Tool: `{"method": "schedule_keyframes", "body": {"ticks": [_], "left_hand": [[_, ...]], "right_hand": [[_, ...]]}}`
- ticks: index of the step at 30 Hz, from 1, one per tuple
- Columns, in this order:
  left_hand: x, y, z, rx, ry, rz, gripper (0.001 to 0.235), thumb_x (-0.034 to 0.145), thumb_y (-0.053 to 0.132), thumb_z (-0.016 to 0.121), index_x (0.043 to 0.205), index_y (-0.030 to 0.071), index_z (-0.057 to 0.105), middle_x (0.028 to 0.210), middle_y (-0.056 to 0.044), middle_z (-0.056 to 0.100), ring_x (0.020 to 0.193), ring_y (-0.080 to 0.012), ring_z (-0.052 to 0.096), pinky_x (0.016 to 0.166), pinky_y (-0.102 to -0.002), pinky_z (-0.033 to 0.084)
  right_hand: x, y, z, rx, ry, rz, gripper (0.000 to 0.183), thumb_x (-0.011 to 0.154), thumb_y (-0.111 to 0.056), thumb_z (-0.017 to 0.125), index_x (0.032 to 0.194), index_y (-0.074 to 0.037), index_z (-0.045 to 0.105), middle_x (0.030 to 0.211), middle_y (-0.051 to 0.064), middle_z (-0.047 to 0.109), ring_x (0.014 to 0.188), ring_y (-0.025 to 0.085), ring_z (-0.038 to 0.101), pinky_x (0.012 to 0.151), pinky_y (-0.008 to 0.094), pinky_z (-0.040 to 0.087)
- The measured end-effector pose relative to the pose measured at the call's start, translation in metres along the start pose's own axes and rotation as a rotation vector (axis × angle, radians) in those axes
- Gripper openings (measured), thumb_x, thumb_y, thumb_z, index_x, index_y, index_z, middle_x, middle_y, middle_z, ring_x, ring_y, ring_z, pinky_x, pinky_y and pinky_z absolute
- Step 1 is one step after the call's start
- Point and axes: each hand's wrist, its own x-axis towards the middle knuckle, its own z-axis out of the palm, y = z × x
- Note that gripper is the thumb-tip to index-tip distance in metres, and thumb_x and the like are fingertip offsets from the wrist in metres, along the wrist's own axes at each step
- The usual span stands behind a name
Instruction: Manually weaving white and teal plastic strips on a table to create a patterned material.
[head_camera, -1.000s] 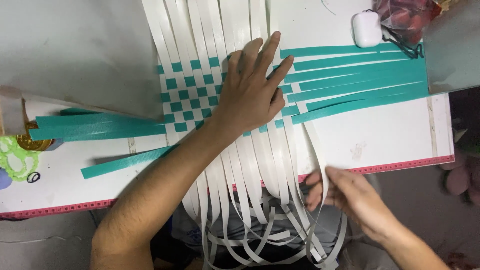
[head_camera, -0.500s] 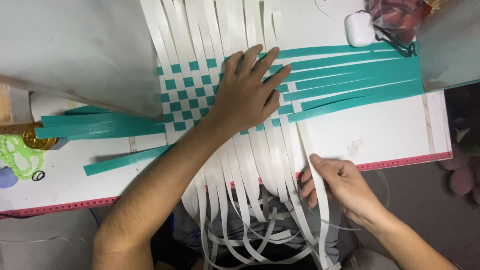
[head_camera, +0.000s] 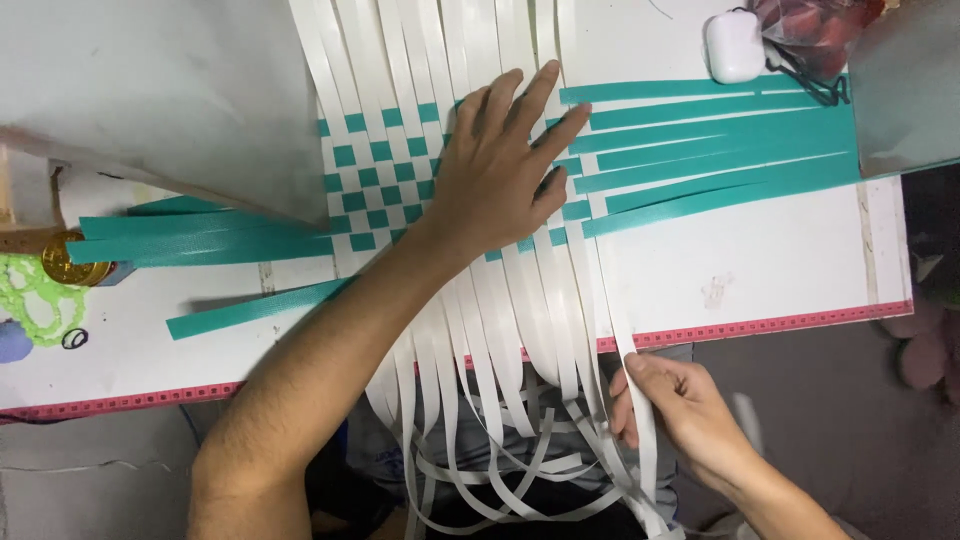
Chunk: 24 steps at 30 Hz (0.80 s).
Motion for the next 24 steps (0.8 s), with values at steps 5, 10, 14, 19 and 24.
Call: {"method": "schedule_keyframes", "body": {"ticks": [5,10,14,19,24], "left_hand": [[-0.002,-0.003,-0.007,-0.091,0.023,0.076,0.039,0.092,0.028,0.067,0.13,0.021,0.059,0.143,-0.012,0.039,0.126,-0.035,0.043,0.098,-0.055,0.038],[0.0,-0.002,-0.01,-0.085,0.037,0.084,0.038,0.093,0.024,0.066,0.129,0.018,0.058,0.139,-0.012,0.044,0.124,-0.035,0.045,0.097,-0.055,0.04],[-0.001,-0.002,-0.007,-0.085,0.028,0.072,0.039,0.091,0.024,0.066,0.129,0.016,0.059,0.139,-0.013,0.045,0.124,-0.0347,0.046,0.097,-0.054,0.041],[0.0,-0.001,-0.007,-0.118,-0.003,0.054,0.037,0.093,0.026,0.065,0.128,0.014,0.06,0.139,-0.016,0.045,0.126,-0.036,0.044,0.098,-0.055,0.039],[0.0,0.001,-0.007,-0.155,0.0,0.016,0.039,0.093,0.033,0.067,0.126,0.013,0.062,0.138,-0.017,0.046,0.126,-0.0365,0.044,0.1,-0.056,0.039]], "right_hand": [[0.0,-0.001,0.004,0.021,0.025,-0.032,0.043,0.093,-0.024,0.051,0.072,0.01,0.066,0.05,0.024,0.067,0.035,0.025,0.055,0.047,0.036,0.05],[0.006,-0.002,0.007,-0.01,-0.007,-0.009,0.045,0.093,-0.026,0.05,0.071,0.009,0.067,0.051,0.022,0.068,0.035,0.026,0.058,0.044,0.036,0.051],[0.007,-0.006,0.012,-0.045,-0.045,-0.087,0.047,0.092,-0.03,0.051,0.065,0.006,0.065,0.045,0.018,0.065,0.032,0.023,0.053,0.046,0.033,0.049],[0.009,-0.007,0.015,-0.039,-0.063,-0.084,0.047,0.091,-0.031,0.052,0.066,0.007,0.067,0.046,0.018,0.066,0.031,0.023,0.054,0.044,0.032,0.05],[0.011,-0.009,0.018,-0.072,-0.154,-0.123,0.044,0.093,-0.029,0.049,0.065,0.0,0.067,0.052,0.014,0.071,0.033,0.02,0.061,0.087,0.037,0.057]]}}
